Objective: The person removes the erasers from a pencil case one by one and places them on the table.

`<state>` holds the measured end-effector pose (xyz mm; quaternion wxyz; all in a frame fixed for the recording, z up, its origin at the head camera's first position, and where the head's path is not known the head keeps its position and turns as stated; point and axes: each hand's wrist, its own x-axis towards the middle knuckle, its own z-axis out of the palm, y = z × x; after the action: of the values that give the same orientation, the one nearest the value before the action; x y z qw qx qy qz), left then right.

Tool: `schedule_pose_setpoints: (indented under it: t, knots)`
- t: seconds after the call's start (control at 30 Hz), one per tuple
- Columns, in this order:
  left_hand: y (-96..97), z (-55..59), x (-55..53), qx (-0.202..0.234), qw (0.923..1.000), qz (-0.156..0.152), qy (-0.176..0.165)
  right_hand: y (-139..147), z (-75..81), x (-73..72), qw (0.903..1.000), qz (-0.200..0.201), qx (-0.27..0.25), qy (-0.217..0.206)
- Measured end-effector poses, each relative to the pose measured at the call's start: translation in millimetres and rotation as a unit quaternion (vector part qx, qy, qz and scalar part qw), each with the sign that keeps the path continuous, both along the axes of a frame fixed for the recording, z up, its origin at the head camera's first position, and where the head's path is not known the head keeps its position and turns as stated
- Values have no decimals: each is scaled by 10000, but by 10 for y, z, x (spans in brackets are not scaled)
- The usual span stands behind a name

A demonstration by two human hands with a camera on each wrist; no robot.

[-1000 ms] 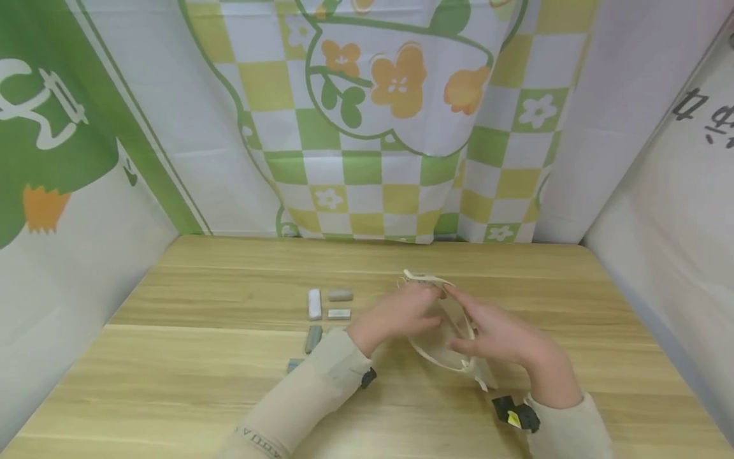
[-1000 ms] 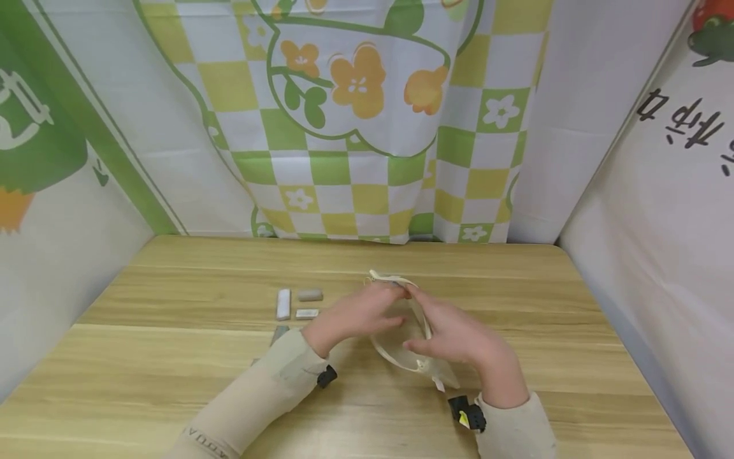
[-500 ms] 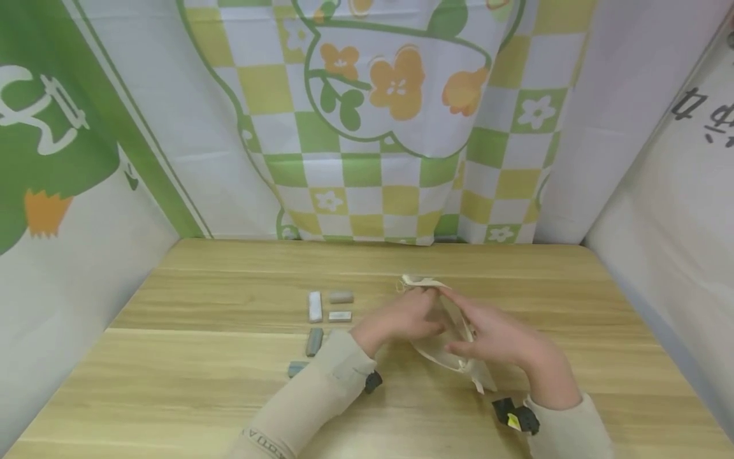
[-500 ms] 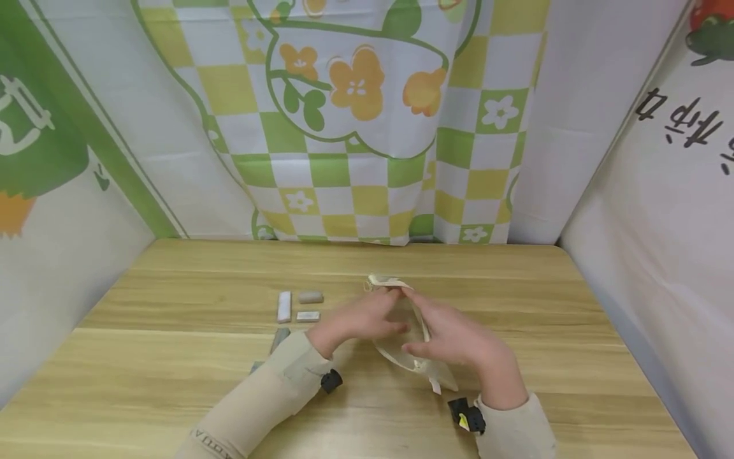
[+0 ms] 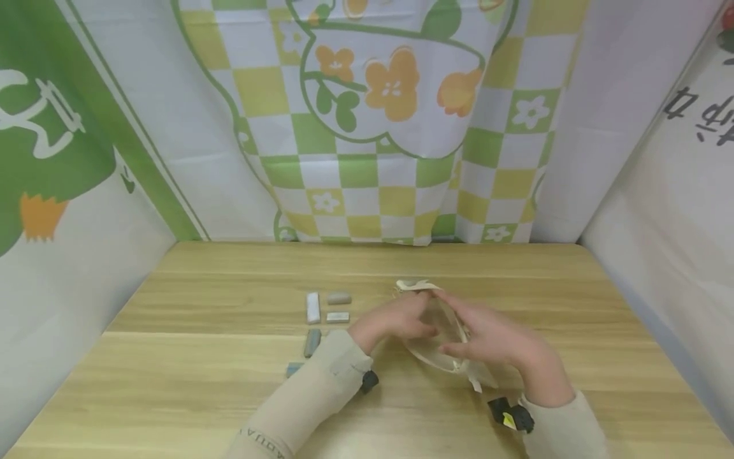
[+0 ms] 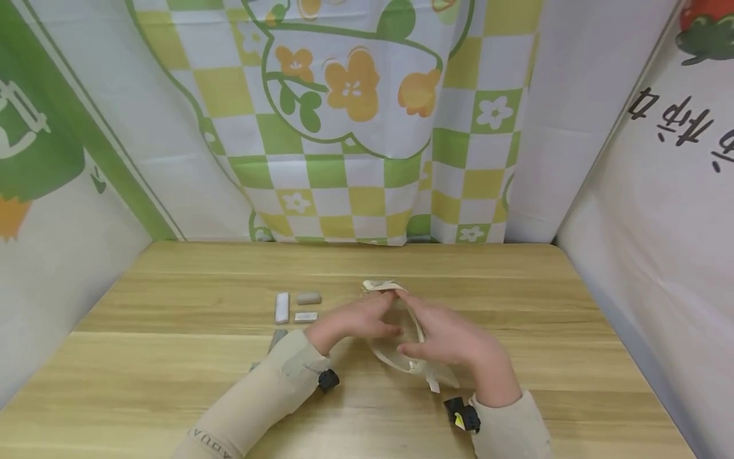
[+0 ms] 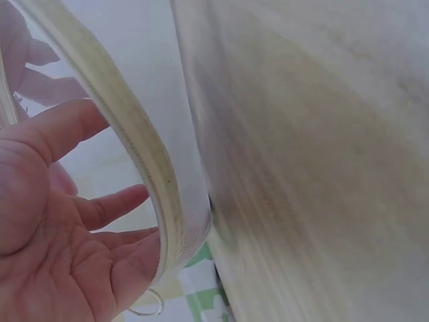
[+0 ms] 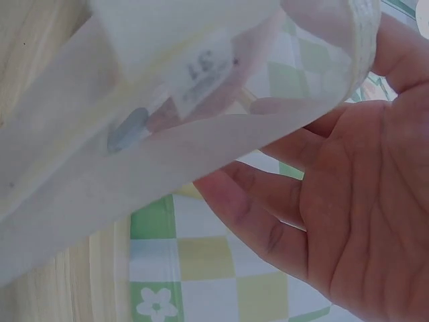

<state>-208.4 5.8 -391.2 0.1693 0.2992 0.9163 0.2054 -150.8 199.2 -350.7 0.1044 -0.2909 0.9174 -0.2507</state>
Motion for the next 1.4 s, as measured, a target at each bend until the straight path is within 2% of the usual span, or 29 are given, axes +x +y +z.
schedule_pose_setpoints:
  t: [0.27, 0.4, 0.53, 0.8, 1.0, 1.23, 1.4]
  knots:
    - [-9, -27, 31, 46, 9999, 88, 23, -10, -9, 5, 10000, -2, -21, -25]
    - [-21, 12, 44, -64, 10000, 41, 11, -22, 6, 0, 10000, -17, -56, -30]
    - [-20, 35, 24, -183, 9998, -9, 81, -24, 7, -7, 9998, -30, -95, -152]
    - [-15, 21, -21, -58, 9997, -103, 214, -22, 6, -19, 9996, -82, -120, -229]
    - [-29, 25, 39, -253, 9995, -199, 52, 2, 1, -23, 9998, -41, -57, -159]
    - [-60, 0, -29, 466, 9983, -159, -322, -16, 14, -23, 9997, 25, -94, -224]
    - [-75, -16, -66, 723, 9961, -128, -495, -13, 3, -17, 9994, 2, -146, -317]
